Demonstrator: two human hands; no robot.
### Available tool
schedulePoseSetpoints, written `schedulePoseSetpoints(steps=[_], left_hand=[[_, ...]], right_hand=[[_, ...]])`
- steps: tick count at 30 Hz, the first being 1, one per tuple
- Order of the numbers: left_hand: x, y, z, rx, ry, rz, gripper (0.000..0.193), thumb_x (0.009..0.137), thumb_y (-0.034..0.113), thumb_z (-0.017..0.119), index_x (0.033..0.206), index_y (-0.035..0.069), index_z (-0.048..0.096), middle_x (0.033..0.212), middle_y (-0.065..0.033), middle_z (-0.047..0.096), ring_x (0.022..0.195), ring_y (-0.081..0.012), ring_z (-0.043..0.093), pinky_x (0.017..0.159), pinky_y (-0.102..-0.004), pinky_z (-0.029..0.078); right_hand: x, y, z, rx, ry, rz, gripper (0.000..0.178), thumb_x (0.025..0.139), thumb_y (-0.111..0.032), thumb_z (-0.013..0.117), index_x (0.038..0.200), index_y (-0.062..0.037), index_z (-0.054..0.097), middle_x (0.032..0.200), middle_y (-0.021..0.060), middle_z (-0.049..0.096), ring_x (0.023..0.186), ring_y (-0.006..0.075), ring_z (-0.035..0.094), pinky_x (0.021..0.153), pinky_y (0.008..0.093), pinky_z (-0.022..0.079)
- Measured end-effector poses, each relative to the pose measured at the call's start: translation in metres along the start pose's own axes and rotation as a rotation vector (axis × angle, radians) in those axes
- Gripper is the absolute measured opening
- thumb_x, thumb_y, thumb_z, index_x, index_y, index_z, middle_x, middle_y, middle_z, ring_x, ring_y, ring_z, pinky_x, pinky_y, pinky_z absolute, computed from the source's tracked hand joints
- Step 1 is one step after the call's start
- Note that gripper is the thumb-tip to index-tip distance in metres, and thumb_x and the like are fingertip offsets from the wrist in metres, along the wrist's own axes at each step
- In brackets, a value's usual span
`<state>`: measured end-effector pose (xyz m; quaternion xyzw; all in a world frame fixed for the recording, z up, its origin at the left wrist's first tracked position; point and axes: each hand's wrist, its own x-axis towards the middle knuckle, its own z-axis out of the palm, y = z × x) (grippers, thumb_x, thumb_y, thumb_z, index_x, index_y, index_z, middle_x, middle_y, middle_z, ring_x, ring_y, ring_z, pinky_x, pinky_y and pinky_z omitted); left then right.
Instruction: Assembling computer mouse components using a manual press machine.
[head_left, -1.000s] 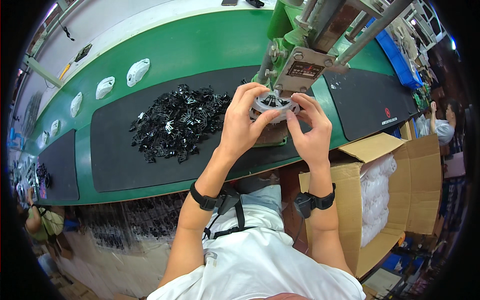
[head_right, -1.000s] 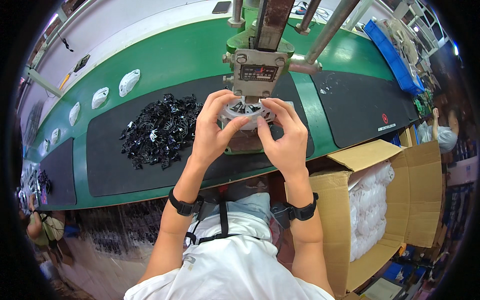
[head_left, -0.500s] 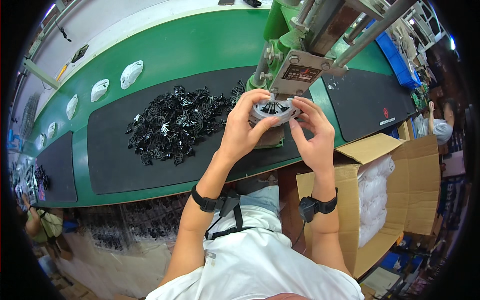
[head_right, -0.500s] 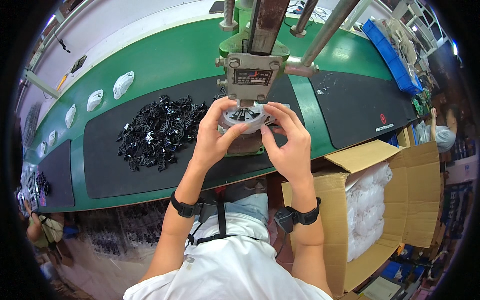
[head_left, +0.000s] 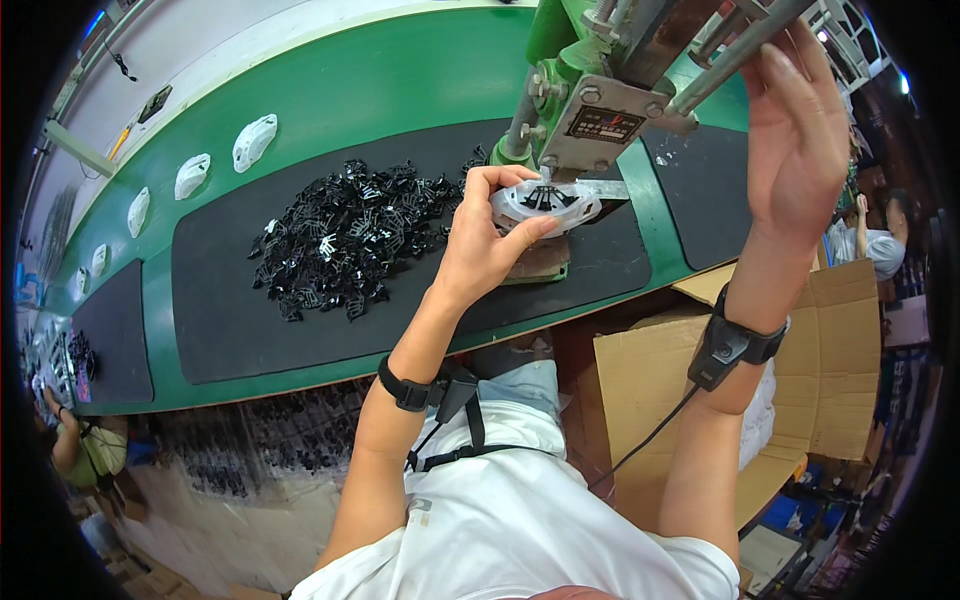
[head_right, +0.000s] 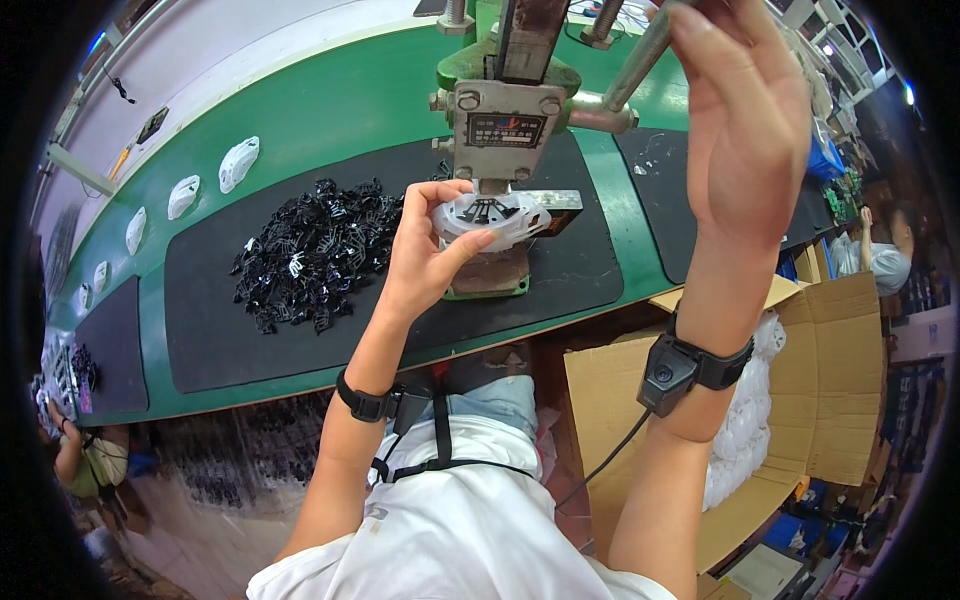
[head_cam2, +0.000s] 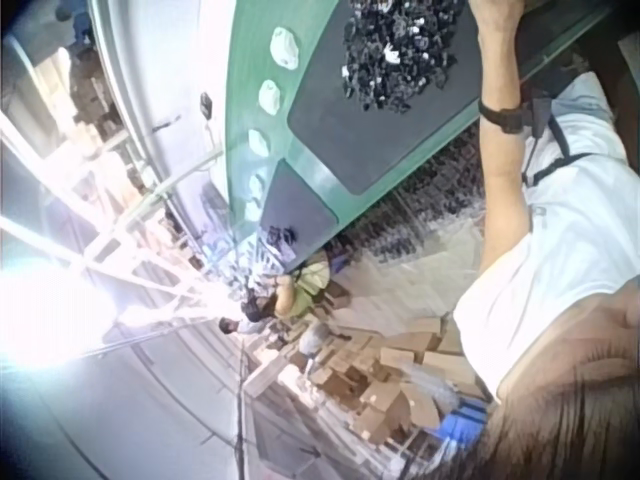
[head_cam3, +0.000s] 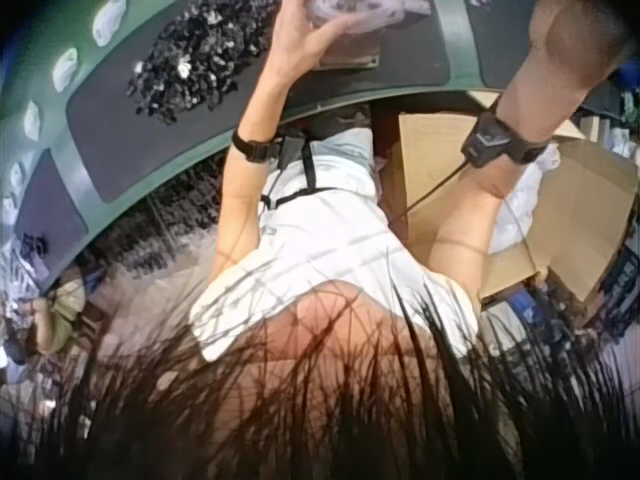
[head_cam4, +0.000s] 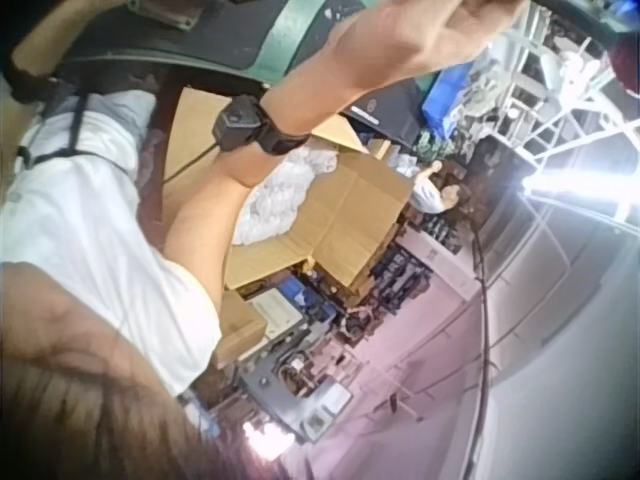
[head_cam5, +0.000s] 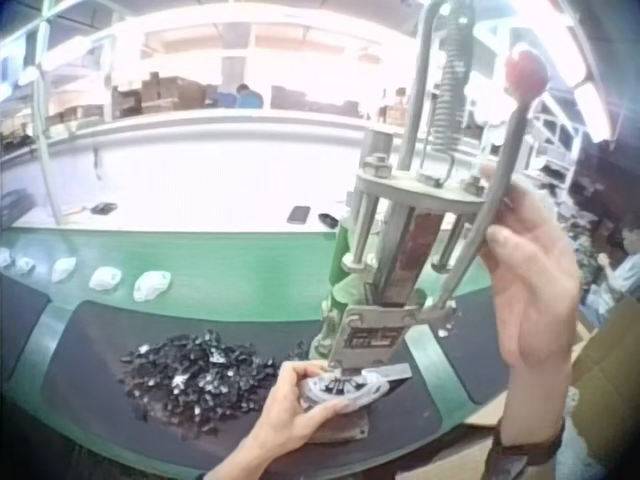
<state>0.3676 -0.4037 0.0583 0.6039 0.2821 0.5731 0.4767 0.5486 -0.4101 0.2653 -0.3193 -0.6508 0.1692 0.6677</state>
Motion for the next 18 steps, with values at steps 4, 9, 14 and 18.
schedulePoseSetpoints(steps=[4,9,14,18], left_hand=[[0.0,-0.003,-0.001,-0.057,0.019,0.001,0.048,0.08,0.009,0.078,0.11,0.0,0.041,0.118,-0.0162,0.059,0.103,-0.02,0.06,0.089,-0.033,0.051],[0.0,0.002,-0.001,-0.027,-0.047,-0.019,0.049,0.081,0.004,0.077,0.113,0.002,0.04,0.124,-0.0154,0.052,0.111,-0.0169,0.054,0.095,-0.0307,0.047],[0.001,0.001,-0.001,-0.019,-0.036,-0.007,0.049,0.081,0.004,0.077,0.113,0.002,0.04,0.124,-0.0157,0.052,0.11,-0.0165,0.054,0.093,-0.03,0.048],[-0.001,0.001,-0.003,0.015,-0.019,0.0,0.05,0.081,0.004,0.077,0.113,0.002,0.04,0.123,-0.0153,0.054,0.108,-0.0158,0.055,0.092,-0.0294,0.048]], right_hand=[[-0.002,0.01,-0.017,0.14,-0.115,0.017,0.054,0.087,-0.006,0.053,0.137,0.0107,0.042,0.121,0.019,0.057,0.118,0.0268,0.053,0.104,0.0367,0.039],[-0.04,0.001,-0.017,0.108,-0.061,-0.124,0.05,0.082,0.001,0.048,0.131,0.0098,0.042,0.118,0.0212,0.056,0.124,0.0371,0.051,0.115,0.0554,0.029],[-0.083,0.003,-0.019,-0.058,-0.044,-0.184,0.048,0.075,0.007,0.049,0.121,-0.0065,0.045,0.111,0.0175,0.054,0.12,0.0369,0.05,0.115,0.0614,0.025],[-0.123,0.01,-0.004,-0.204,0.05,-0.153,0.039,0.075,0.009,0.048,0.104,-0.0133,0.036,0.111,0.0141,0.051,0.125,0.0404,0.045,0.114,0.0606,0.023]])
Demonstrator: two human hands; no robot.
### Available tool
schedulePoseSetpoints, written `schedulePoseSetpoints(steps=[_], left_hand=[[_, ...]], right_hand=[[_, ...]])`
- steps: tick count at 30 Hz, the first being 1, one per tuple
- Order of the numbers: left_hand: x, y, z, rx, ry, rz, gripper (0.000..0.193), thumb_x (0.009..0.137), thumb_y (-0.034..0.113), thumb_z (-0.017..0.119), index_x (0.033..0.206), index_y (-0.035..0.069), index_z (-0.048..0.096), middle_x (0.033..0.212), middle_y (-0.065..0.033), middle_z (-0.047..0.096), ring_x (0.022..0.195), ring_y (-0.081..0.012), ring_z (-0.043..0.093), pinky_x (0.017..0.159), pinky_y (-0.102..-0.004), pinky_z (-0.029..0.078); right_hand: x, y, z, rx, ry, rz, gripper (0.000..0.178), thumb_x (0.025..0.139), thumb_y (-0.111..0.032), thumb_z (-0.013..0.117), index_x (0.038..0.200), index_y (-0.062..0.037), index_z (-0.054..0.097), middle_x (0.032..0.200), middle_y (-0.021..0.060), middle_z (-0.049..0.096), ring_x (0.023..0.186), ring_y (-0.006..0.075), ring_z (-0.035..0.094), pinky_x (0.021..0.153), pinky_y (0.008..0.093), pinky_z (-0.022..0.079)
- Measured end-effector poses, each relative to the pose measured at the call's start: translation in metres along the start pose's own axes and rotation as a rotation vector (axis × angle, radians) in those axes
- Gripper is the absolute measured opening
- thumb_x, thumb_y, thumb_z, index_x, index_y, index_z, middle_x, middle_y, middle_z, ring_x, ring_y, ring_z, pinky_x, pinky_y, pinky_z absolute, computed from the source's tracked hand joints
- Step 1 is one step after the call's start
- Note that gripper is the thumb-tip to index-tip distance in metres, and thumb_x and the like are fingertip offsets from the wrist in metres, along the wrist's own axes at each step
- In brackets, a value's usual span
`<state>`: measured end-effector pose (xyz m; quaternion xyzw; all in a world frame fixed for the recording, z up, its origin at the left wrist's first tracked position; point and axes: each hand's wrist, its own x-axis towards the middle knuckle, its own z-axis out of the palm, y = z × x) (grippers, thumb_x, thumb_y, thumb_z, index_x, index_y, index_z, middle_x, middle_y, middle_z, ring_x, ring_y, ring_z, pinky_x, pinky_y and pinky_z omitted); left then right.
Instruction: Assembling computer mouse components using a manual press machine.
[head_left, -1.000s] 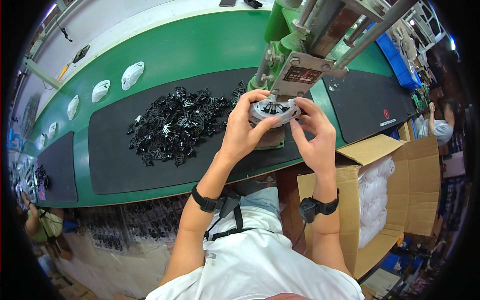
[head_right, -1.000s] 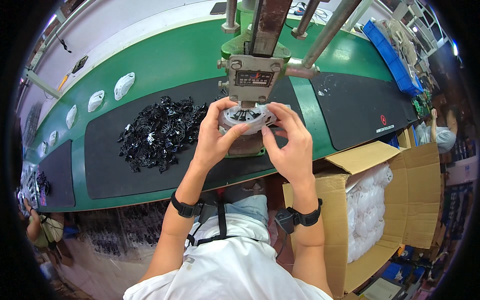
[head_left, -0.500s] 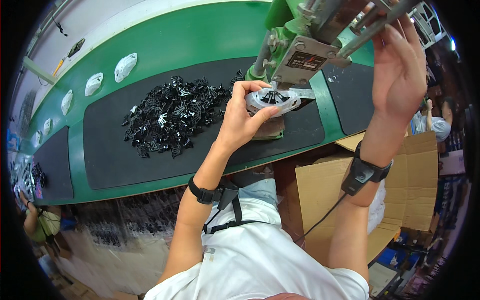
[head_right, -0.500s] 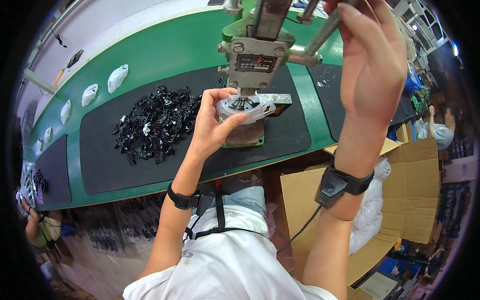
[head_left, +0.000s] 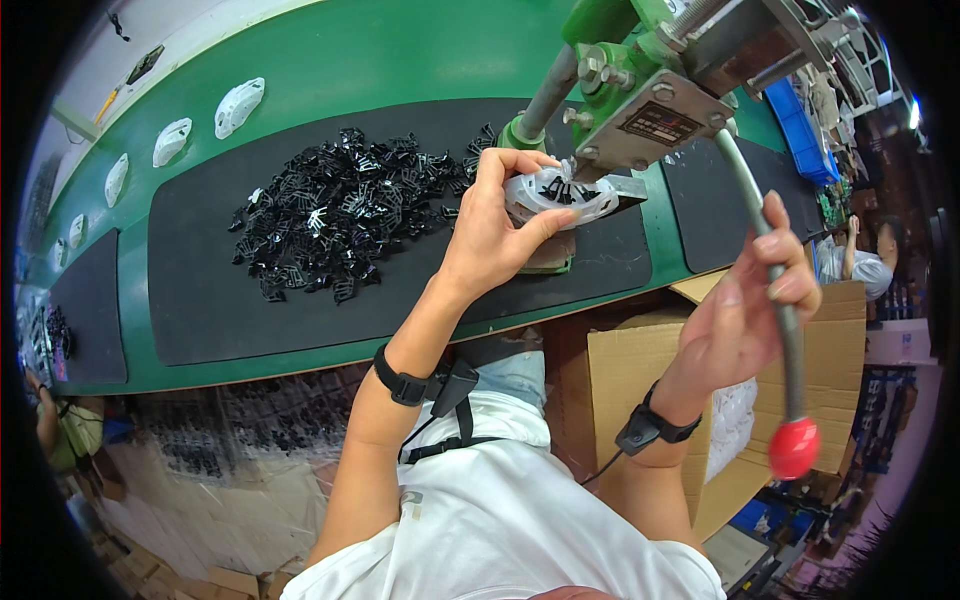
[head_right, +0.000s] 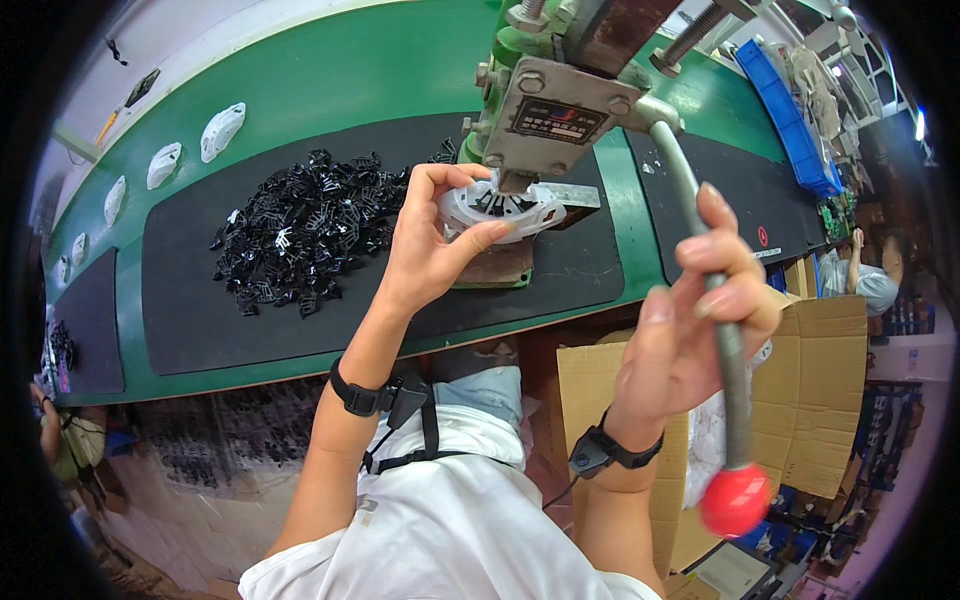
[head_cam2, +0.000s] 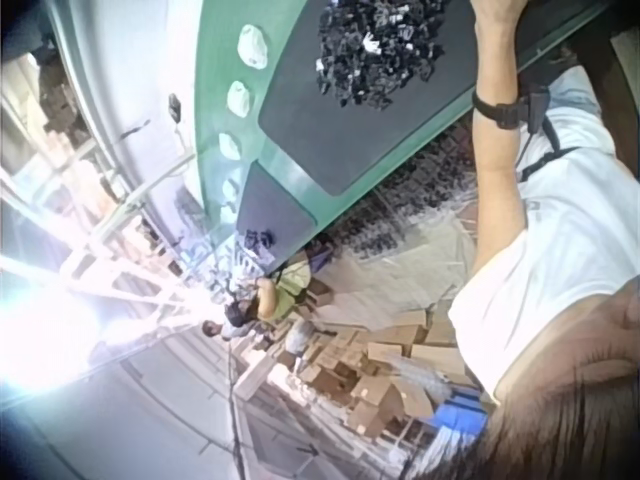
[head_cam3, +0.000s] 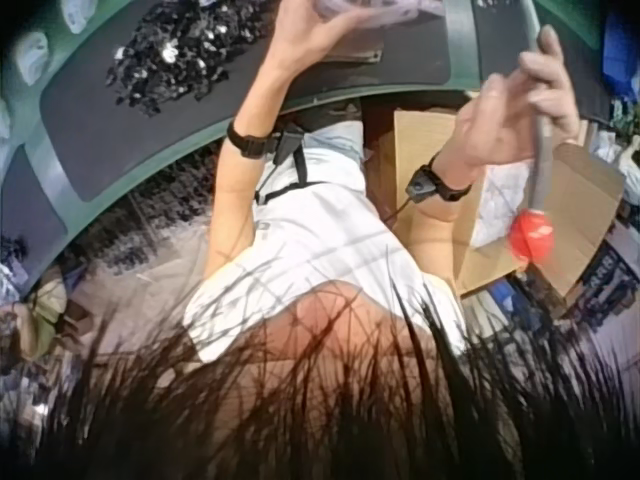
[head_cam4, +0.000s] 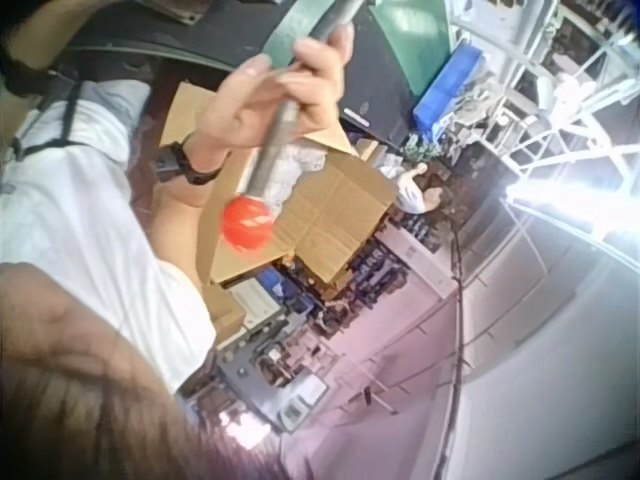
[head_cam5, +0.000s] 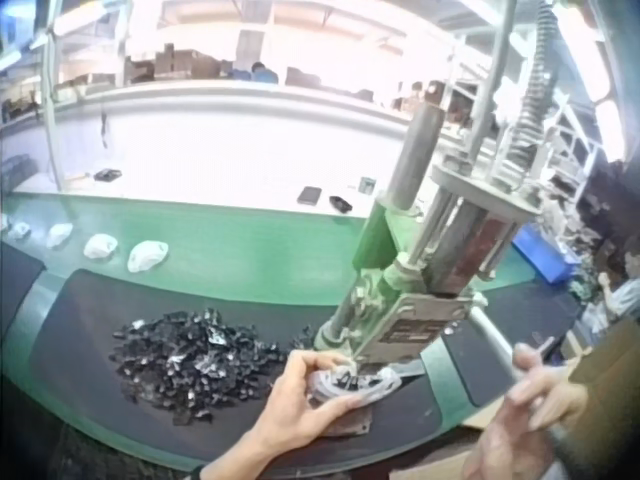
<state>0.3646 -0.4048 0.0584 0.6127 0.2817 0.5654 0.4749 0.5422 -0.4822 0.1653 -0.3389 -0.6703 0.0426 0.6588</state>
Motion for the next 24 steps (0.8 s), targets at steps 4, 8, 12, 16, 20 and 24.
schedulePoseSetpoints(steps=[4,8,12,16,20,24], left_hand=[[0.001,0.001,0.003,-0.021,0.004,-0.032,0.05,0.081,0.004,0.078,0.113,0.001,0.04,0.122,-0.015,0.054,0.107,-0.0156,0.055,0.092,-0.0295,0.048],[0.0,-0.002,0.002,-0.011,0.009,0.008,0.049,0.081,0.004,0.078,0.113,0.002,0.041,0.122,-0.0146,0.055,0.106,-0.0157,0.056,0.092,-0.0296,0.048],[0.0,0.0,0.004,-0.009,0.067,0.007,0.049,0.076,0.011,0.081,0.11,0.0,0.047,0.114,-0.0149,0.063,0.098,-0.022,0.064,0.086,-0.0345,0.051],[0.0,0.002,0.0,0.084,0.031,0.01,0.046,0.078,0.014,0.08,0.111,-0.001,0.051,0.112,-0.0141,0.064,0.099,-0.0239,0.064,0.087,-0.0334,0.05],[-0.001,0.014,-0.003,0.091,-0.009,0.004,0.043,0.078,0.012,0.079,0.109,0.0,0.051,0.119,-0.0147,0.062,0.108,-0.0255,0.061,0.094,-0.0357,0.047],[-0.009,0.014,-0.022,0.105,-0.062,0.113,0.04,0.079,0.005,0.075,0.11,0.004,0.05,0.133,-0.0155,0.053,0.123,-0.0215,0.05,0.105,-0.0347,0.038]], right_hand=[[-0.024,0.004,-0.003,-0.161,-0.034,0.01,0.039,0.076,0.009,0.051,0.101,-0.0156,0.034,0.114,0.0112,0.052,0.13,0.0425,0.042,0.114,0.0599,0.025],[-0.045,0.021,0.0,-0.288,-0.081,-0.078,0.039,0.077,0.011,0.049,0.099,-0.0154,0.031,0.125,0.0149,0.046,0.137,0.0473,0.032,0.115,0.0577,0.025],[-0.056,0.04,0.012,-0.304,-0.041,-0.15,0.041,0.079,0.008,0.052,0.101,-0.0167,0.028,0.127,0.0158,0.045,0.133,0.0454,0.035,0.114,0.0619,0.021],[-0.033,0.023,0.002,-0.309,-0.053,-0.186,0.039,0.077,0.007,0.054,0.102,-0.0148,0.032,0.126,0.0183,0.048,0.132,0.0439,0.038,0.114,0.0613,0.021],[0.055,0.0,0.0,0.009,0.0,-0.05,0.049,0.082,0.001,0.058,0.128,-0.0002,0.044,0.12,0.016,0.055,0.114,0.0286,0.054,0.106,0.0471,0.04],[0.142,0.029,-0.018,0.114,-0.38,0.338,0.051,0.09,-0.015,0.062,0.136,0.0012,0.047,0.12,0.0085,0.06,0.112,0.017,0.057,0.101,0.032,0.04]])
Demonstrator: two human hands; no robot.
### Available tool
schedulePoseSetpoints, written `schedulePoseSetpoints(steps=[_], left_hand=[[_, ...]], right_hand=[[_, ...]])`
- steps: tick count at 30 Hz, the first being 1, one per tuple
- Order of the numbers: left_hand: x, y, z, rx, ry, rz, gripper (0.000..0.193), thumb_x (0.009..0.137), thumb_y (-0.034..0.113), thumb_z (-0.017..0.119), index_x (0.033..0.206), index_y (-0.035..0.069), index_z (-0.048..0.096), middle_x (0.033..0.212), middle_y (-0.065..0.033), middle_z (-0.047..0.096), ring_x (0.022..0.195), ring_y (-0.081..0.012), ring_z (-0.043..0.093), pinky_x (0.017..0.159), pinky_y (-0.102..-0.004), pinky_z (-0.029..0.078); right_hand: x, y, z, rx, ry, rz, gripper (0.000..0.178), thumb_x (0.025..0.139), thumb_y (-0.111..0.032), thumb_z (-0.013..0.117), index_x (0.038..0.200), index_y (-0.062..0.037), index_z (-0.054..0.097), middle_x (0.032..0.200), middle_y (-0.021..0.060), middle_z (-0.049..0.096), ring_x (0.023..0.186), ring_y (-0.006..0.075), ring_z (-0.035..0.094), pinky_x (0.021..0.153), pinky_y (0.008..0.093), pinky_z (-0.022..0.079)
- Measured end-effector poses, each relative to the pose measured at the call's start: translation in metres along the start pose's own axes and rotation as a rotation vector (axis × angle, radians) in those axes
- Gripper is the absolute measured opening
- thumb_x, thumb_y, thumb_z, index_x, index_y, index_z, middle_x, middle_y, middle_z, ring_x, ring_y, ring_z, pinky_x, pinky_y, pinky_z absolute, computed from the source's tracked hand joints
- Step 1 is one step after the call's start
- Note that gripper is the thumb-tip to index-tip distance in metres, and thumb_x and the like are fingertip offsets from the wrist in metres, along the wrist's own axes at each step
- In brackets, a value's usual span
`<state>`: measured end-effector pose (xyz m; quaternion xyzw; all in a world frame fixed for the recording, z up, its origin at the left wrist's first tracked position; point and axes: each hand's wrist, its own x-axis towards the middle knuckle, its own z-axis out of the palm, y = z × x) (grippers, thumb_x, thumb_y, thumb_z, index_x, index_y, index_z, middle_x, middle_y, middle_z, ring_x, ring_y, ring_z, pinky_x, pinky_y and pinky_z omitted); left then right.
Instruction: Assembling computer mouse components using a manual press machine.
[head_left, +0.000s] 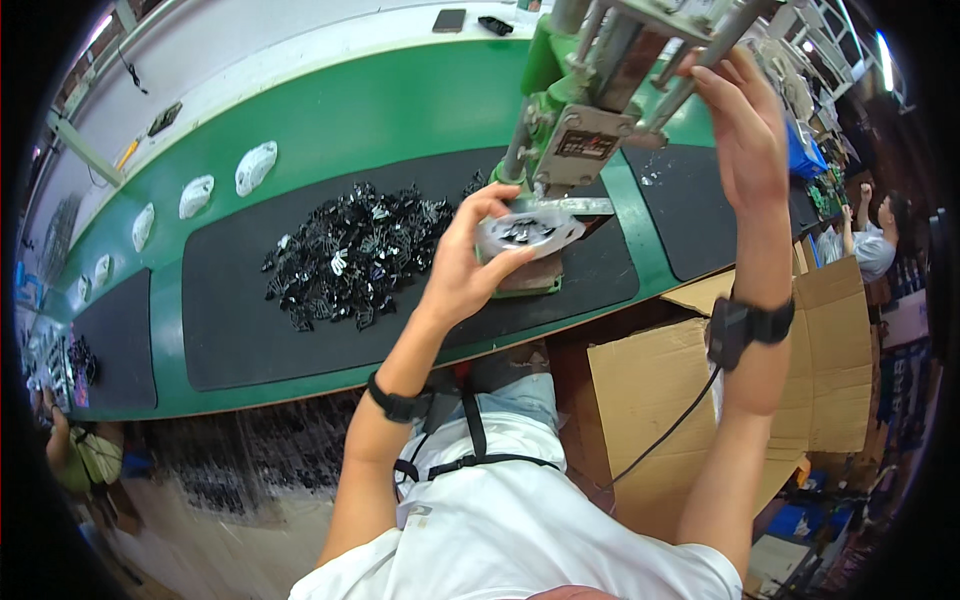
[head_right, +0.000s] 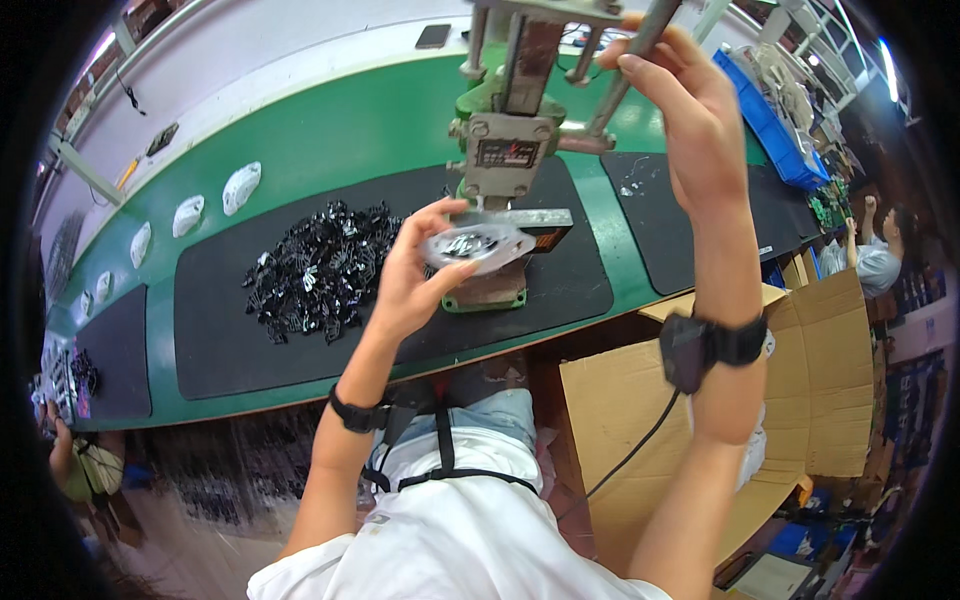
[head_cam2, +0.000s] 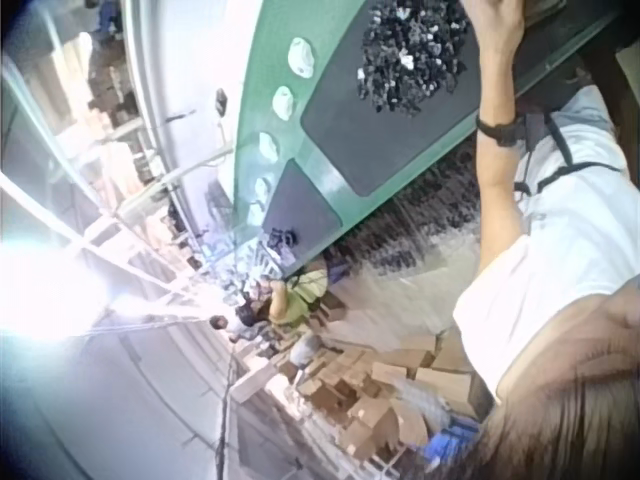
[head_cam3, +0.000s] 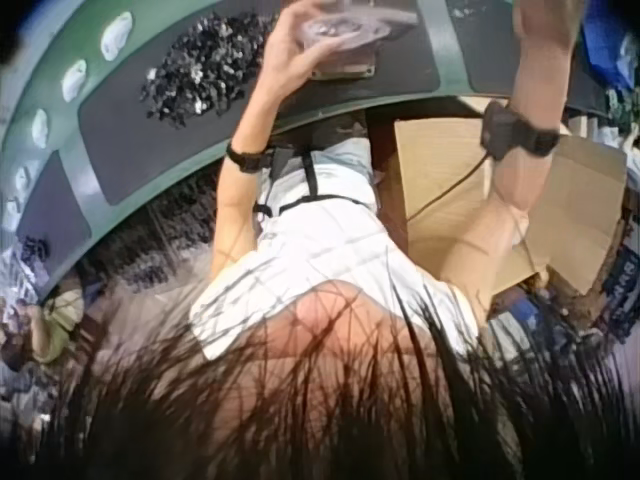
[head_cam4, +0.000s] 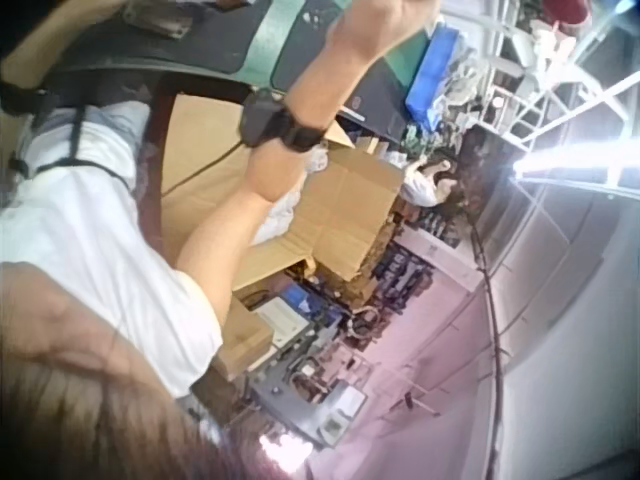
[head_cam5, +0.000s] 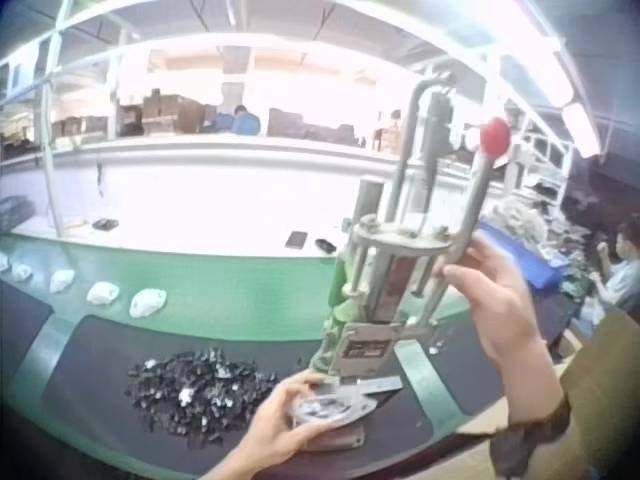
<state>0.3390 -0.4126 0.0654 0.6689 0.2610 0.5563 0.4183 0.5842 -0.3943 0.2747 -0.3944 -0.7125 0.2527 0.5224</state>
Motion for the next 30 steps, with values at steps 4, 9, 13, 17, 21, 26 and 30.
schedulePoseSetpoints(steps=[4,9,13,17,21,26,30], left_hand=[[0.018,0.016,-0.059,-0.047,-0.059,-0.171,0.033,0.083,0.01,0.073,0.108,0.003,0.052,0.12,-0.011,0.057,0.11,-0.0175,0.055,0.098,-0.033,0.044],[0.102,-0.028,-0.153,0.224,-0.043,-0.447,0.033,0.087,0.034,0.072,0.093,0.004,0.06,0.085,-0.0004,0.058,0.076,-0.0108,0.053,0.067,-0.0271,0.044],[0.15,-0.121,-0.223,0.61,-0.054,-0.663,0.047,0.088,0.043,0.068,0.063,0.004,0.057,0.063,0.0022,0.047,0.059,-0.0106,0.036,0.052,-0.0355,0.028],[0.147,-0.176,-0.304,1.25,0.08,-0.789,0.071,0.089,0.057,0.055,0.114,-0.008,0.065,0.119,-0.0313,0.062,0.114,-0.0453,0.059,0.096,-0.0502,0.046],[0.158,-0.133,-0.179,1.651,0.081,-0.428,0.049,0.094,0.041,0.057,0.122,0.0,0.056,0.123,-0.025,0.057,0.111,-0.0445,0.057,0.096,-0.0487,0.046],[0.149,-0.097,-0.177,1.153,-0.092,-0.25,0.035,0.088,0.02,0.064,0.115,0.001,0.053,0.122,-0.0205,0.054,0.111,-0.0417,0.054,0.095,-0.0453,0.044],[0.104,0.02,-0.114,0.869,-0.343,0.085,0.031,0.083,0.011,0.063,0.109,0.0,0.053,0.112,-0.0188,0.056,0.108,-0.0363,0.055,0.096,-0.039,0.042]], right_hand=[[-0.036,0.008,-0.037,-0.248,-0.196,0.073,0.051,0.09,-0.022,0.064,0.136,-0.0036,0.05,0.123,0.008,0.062,0.112,0.0172,0.057,0.098,0.0343,0.042],[-0.176,-0.031,-0.165,-0.713,-0.116,0.53,0.028,0.089,-0.012,0.063,0.114,0.0012,0.062,0.098,0.0058,0.067,0.089,0.0131,0.062,0.081,0.0286,0.049],[-0.323,-0.011,-0.248,-0.801,0.033,1.086,0.029,0.088,-0.016,0.067,0.11,0.0017,0.064,0.094,0.0079,0.068,0.086,0.015,0.063,0.075,0.0307,0.052],[-0.406,0.044,-0.281,-0.765,-0.207,1.409,0.061,0.082,-0.039,0.071,0.126,0.0013,0.06,0.12,0.022,0.066,0.107,0.0314,0.065,0.091,0.0393,0.052],[-0.456,0.035,-0.25,-0.879,-0.247,1.504,0.08,0.077,-0.053,0.072,0.131,0.0031,0.055,0.128,0.0261,0.06,0.115,0.0363,0.061,0.099,0.0399,0.048],[-0.448,0.106,-0.216,-0.982,-0.302,1.452,0.097,0.069,-0.06,0.075,0.129,0.0118,0.05,0.126,0.0325,0.058,0.116,0.038,0.06,0.098,0.0403,0.048],[-0.429,0.11,-0.2,-0.875,0.228,1.516,0.087,0.065,-0.056,0.082,0.113,0.0103,0.052,0.107,0.0279,0.063,0.098,0.0357,0.066,0.084,0.0411,0.053]])
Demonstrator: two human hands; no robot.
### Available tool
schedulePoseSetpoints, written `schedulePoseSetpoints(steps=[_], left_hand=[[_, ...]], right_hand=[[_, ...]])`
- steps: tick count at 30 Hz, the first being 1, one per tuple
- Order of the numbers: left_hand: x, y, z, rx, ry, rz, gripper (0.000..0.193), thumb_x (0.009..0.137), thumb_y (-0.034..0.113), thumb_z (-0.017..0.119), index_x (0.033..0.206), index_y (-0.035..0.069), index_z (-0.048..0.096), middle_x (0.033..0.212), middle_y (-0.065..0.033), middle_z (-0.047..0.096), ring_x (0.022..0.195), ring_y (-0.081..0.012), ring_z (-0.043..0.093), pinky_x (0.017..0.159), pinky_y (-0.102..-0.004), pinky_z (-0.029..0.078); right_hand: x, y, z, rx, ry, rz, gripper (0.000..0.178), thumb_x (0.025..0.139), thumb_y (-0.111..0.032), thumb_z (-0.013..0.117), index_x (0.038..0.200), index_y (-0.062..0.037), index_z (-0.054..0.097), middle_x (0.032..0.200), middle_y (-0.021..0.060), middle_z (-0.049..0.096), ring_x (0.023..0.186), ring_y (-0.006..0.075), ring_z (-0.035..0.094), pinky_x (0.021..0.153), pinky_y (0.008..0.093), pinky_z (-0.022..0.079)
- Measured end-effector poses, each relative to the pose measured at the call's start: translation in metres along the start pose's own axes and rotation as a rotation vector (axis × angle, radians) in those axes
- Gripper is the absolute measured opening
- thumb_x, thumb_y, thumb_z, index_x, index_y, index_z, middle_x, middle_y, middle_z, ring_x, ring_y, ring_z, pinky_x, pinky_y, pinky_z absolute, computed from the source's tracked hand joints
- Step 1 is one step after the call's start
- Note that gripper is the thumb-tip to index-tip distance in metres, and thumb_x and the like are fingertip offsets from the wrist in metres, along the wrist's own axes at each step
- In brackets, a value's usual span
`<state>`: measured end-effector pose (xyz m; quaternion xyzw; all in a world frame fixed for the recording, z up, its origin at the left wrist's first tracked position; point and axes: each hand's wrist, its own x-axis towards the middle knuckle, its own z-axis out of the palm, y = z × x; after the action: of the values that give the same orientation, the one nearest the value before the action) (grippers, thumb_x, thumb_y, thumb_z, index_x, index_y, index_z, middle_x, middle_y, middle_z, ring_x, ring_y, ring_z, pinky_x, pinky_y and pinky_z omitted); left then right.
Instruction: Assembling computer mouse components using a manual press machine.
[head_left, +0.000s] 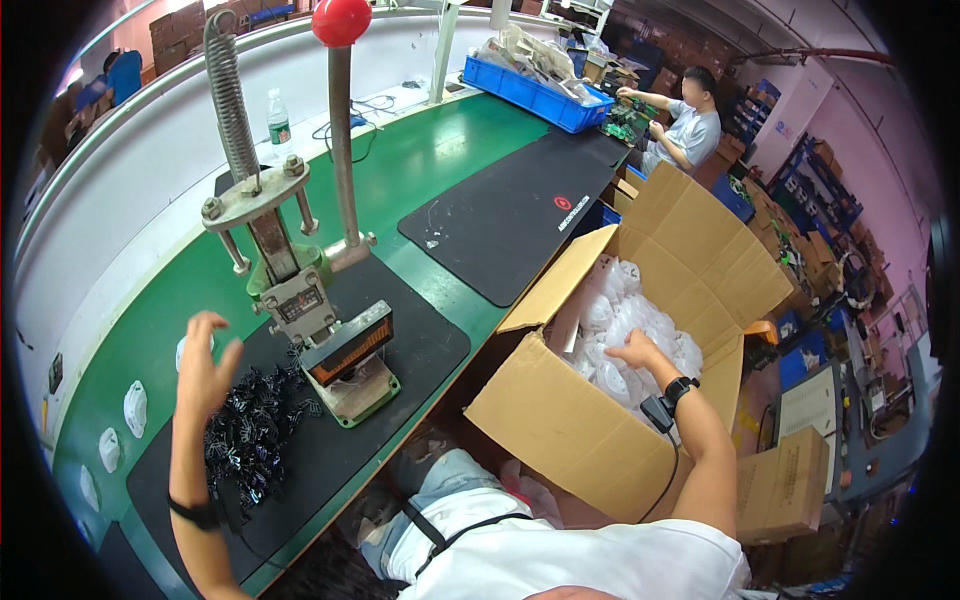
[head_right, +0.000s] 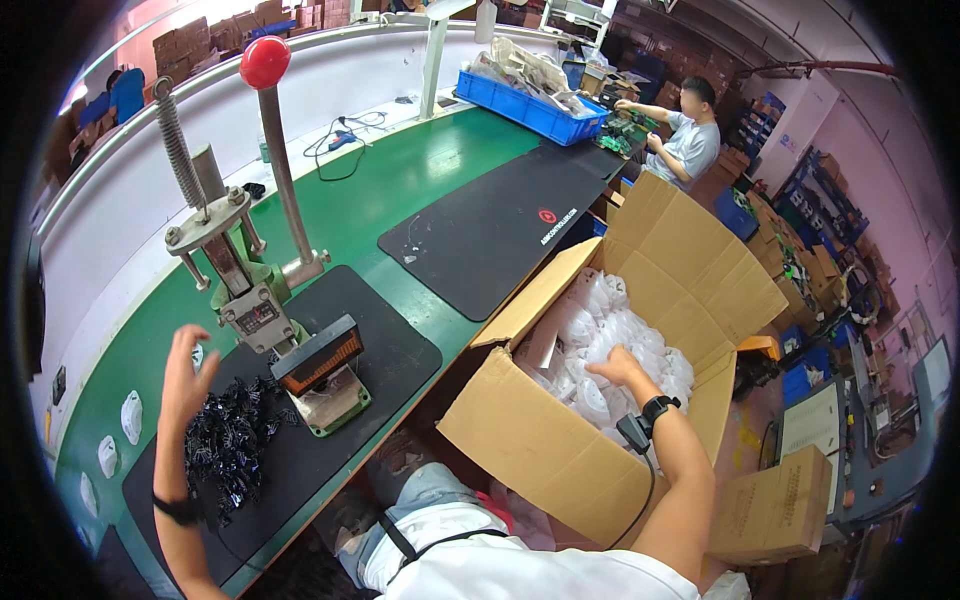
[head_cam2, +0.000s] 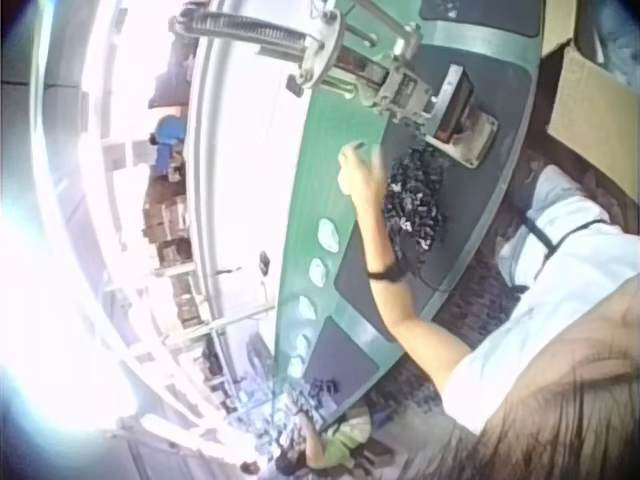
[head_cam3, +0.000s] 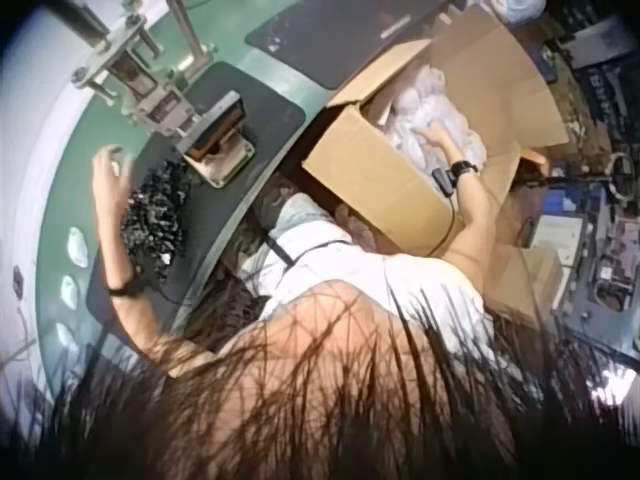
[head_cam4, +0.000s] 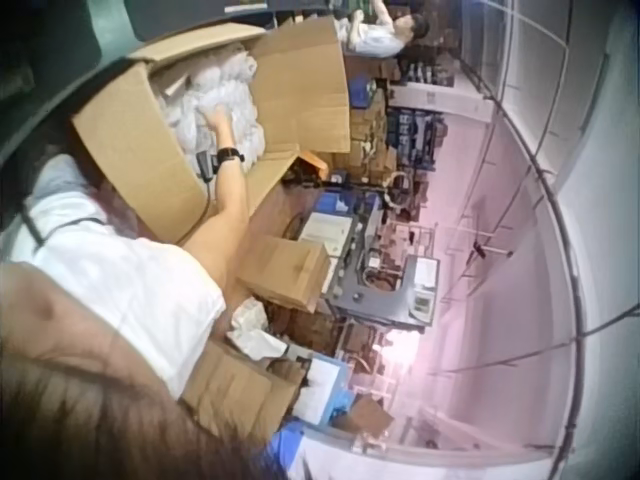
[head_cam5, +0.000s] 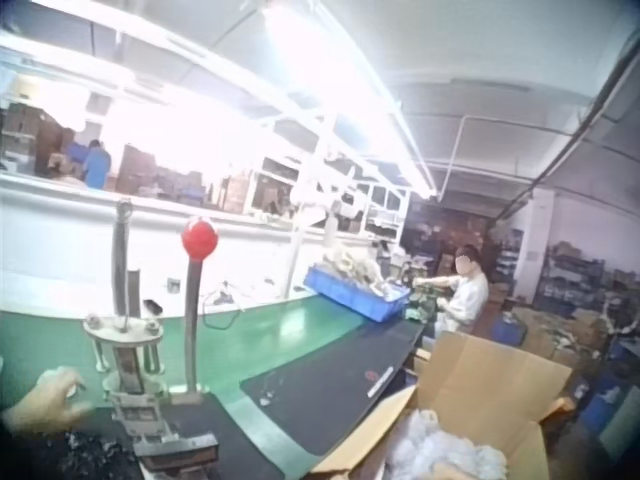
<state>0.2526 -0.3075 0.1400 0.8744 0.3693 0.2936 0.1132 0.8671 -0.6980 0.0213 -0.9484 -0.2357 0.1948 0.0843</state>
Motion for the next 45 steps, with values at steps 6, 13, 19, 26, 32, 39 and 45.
schedulePoseSetpoints(steps=[6,13,19,26,32,39,45], left_hand=[[-0.073,0.122,-0.036,-0.233,-0.314,0.087,0.037,0.072,0.014,0.076,0.103,0.002,0.06,0.123,-0.0194,0.055,0.11,-0.0381,0.056,0.092,-0.0434,0.048],[-0.119,0.133,-0.03,-0.442,-0.292,0.163,0.034,0.075,0.021,0.078,0.099,0.003,0.063,0.118,-0.0202,0.059,0.106,-0.0367,0.061,0.089,-0.0427,0.05],[-0.144,0.131,-0.011,-0.567,-0.249,0.106,0.031,0.075,0.02,0.077,0.098,0.003,0.065,0.117,-0.0191,0.061,0.105,-0.0341,0.063,0.087,-0.0398,0.052],[-0.151,0.147,0.045,-0.867,-0.203,0.059,0.028,0.078,0.01,0.076,0.102,0.0,0.065,0.114,-0.0178,0.064,0.103,-0.0313,0.065,0.088,-0.0362,0.052],[-0.157,0.161,0.101,-1.531,-0.194,-0.32,0.072,0.082,0.003,0.072,0.142,0.004,0.033,0.134,-0.0146,0.049,0.113,-0.0236,0.058,0.096,-0.036,0.048],[-0.222,0.129,0.087,-1.551,0.205,-0.598,0.03,0.078,0.002,0.079,0.093,0.005,0.053,0.095,-0.0034,0.063,0.087,-0.0095,0.059,0.079,-0.0267,0.048],[-0.275,0.133,0.076,-1.367,0.345,-0.635,0.029,0.076,-0.002,0.078,0.075,0.007,0.05,0.088,-0.0053,0.062,0.084,-0.0096,0.056,0.075,-0.0247,0.043]], right_hand=[[0.008,-0.004,0.031,-0.176,0.249,-0.148,0.074,0.063,-0.05,0.085,0.102,0.004,0.053,0.099,0.0239,0.063,0.091,0.0342,0.065,0.083,0.0429,0.052],[0.009,-0.004,0.008,-0.118,0.071,-0.155,0.065,0.06,-0.046,0.087,0.099,-0.0025,0.058,0.102,0.0224,0.065,0.095,0.0372,0.063,0.085,0.0413,0.051],[-0.017,-0.007,-0.03,0.012,0.198,-0.174,0.056,0.065,-0.029,0.087,0.107,-0.0037,0.06,0.1,0.0155,0.067,0.098,0.0271,0.064,0.085,0.0394,0.051],[-0.122,-0.12,-0.081,0.696,0.191,-0.593,0.038,0.077,0.0,0.075,0.112,-0.0017,0.059,0.105,0.0092,0.066,0.095,0.0161,0.065,0.078,0.0312,0.056],[-0.238,-0.255,0.031,1.16,-0.622,-1.047,0.041,0.083,0.001,0.072,0.12,-0.001,0.055,0.124,0.012,0.056,0.107,0.0149,0.06,0.09,0.0308,0.052],[-0.272,-0.329,0.098,0.835,-1.208,-1.165,0.037,0.085,-0.005,0.07,0.121,-0.0002,0.059,0.119,0.0084,0.062,0.099,0.0142,0.063,0.086,0.0294,0.053],[-0.254,-0.375,0.156,0.452,-0.401,-1.376,0.013,0.084,-0.001,0.063,0.097,-0.0008,0.066,0.093,0.0117,0.067,0.08,0.0258,0.068,0.07,0.0328,0.055]])
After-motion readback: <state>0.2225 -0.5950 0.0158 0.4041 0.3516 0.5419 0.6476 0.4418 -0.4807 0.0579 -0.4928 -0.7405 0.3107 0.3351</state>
